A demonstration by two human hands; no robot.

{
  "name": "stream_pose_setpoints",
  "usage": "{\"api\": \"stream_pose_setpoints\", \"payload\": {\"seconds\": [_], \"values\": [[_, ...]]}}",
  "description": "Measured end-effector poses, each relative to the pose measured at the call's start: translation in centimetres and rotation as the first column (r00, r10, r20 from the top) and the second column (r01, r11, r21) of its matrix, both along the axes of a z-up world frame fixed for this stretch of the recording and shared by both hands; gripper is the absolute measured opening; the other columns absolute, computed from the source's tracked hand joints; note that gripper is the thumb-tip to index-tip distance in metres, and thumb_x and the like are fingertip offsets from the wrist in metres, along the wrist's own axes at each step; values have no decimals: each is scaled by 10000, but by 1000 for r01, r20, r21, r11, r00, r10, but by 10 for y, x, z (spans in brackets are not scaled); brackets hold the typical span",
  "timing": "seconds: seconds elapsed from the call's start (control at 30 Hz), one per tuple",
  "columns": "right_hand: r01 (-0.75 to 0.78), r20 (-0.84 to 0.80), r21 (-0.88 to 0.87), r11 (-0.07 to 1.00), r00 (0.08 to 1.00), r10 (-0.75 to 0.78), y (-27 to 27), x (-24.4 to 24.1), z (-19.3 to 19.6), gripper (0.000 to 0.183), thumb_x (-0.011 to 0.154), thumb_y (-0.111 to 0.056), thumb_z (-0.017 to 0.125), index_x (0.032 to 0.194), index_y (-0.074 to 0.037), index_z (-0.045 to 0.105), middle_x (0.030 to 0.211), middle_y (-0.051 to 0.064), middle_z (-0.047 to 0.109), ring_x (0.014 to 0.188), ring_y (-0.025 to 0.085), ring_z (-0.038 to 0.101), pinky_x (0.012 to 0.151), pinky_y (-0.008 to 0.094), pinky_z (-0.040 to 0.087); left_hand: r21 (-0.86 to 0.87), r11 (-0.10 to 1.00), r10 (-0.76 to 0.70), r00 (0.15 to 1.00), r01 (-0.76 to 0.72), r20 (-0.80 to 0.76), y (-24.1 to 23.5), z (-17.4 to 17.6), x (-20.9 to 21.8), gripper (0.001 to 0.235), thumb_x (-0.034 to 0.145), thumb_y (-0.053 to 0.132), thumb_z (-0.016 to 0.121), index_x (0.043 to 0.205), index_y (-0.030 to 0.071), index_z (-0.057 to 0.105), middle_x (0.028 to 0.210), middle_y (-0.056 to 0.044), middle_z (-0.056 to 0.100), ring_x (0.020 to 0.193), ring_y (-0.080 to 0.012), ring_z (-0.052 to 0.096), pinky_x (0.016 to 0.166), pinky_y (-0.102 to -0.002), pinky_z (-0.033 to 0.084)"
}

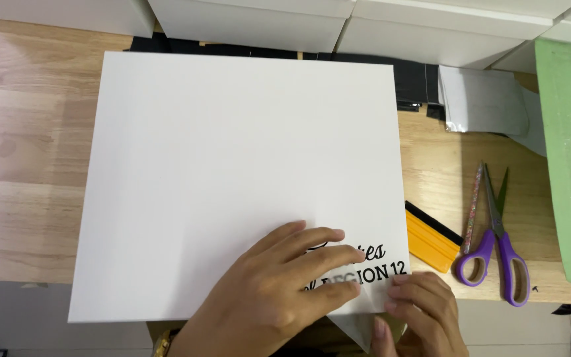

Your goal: Applying a vinyl decal to a white box using a squeegee and peeling off the transfer tape

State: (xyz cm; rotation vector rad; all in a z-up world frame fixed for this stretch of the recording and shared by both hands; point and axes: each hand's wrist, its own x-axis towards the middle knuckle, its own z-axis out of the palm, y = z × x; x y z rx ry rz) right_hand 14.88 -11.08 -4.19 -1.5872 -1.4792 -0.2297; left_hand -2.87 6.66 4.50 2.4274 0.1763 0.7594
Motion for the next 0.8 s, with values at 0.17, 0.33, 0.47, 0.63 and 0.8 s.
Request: {"api": "stream_pose_setpoints", "payload": {"seconds": [0.17,0.33,0.47,0.63,0.8], "values": [[30,-41,52,998,999,-28,0,-1,-17,111,852,-197,702,862,-95,659,955,65,674,976,246,696,950,424,561,-148,985,-82,996,84,23,6,5,-9,200,1050,49,540,1050,6,736,1272,-182,648,1242,-411,588,1088,-577,461],[31,-81,75,997,996,-25,-1,-3,-18,119,881,-184,675,887,-66,658,975,106,674,1007,273,687,951,429,558,-208,973,-101,995,104,23,10,3,-17,171,1021,4,583,1100,26,733,1297,-152,634,1269,-394,562,1025,-463,551],[36,-98,60,998,995,-30,1,-7,-12,95,887,-151,665,890,-57,654,981,122,664,1002,277,676,936,419,554,-169,981,-91,996,91,6,14,6,-23,153,1004,-17,599,1075,17,730,1286,-169,649,1282,-412,573,1043,-468,552],[53,-105,68,996,993,-46,1,-9,-12,87,885,-142,665,886,-57,646,973,130,660,997,294,675,930,429,550,-169,984,-58,998,57,-1,14,5,-30,146,988,-13,641,1050,71,744,1268,-116,663,1266,-384,596,1007,-448,583],[67,-88,70,995,994,-61,-1,-8,-17,88,890,-155,659,887,-69,647,971,118,661,989,290,672,934,426,545,-161,985,-74,997,70,-20,18,1,-38,190,985,-36,630,1077,88,740,1281,-108,664,1270,-380,599,1006,-438,583]]}}
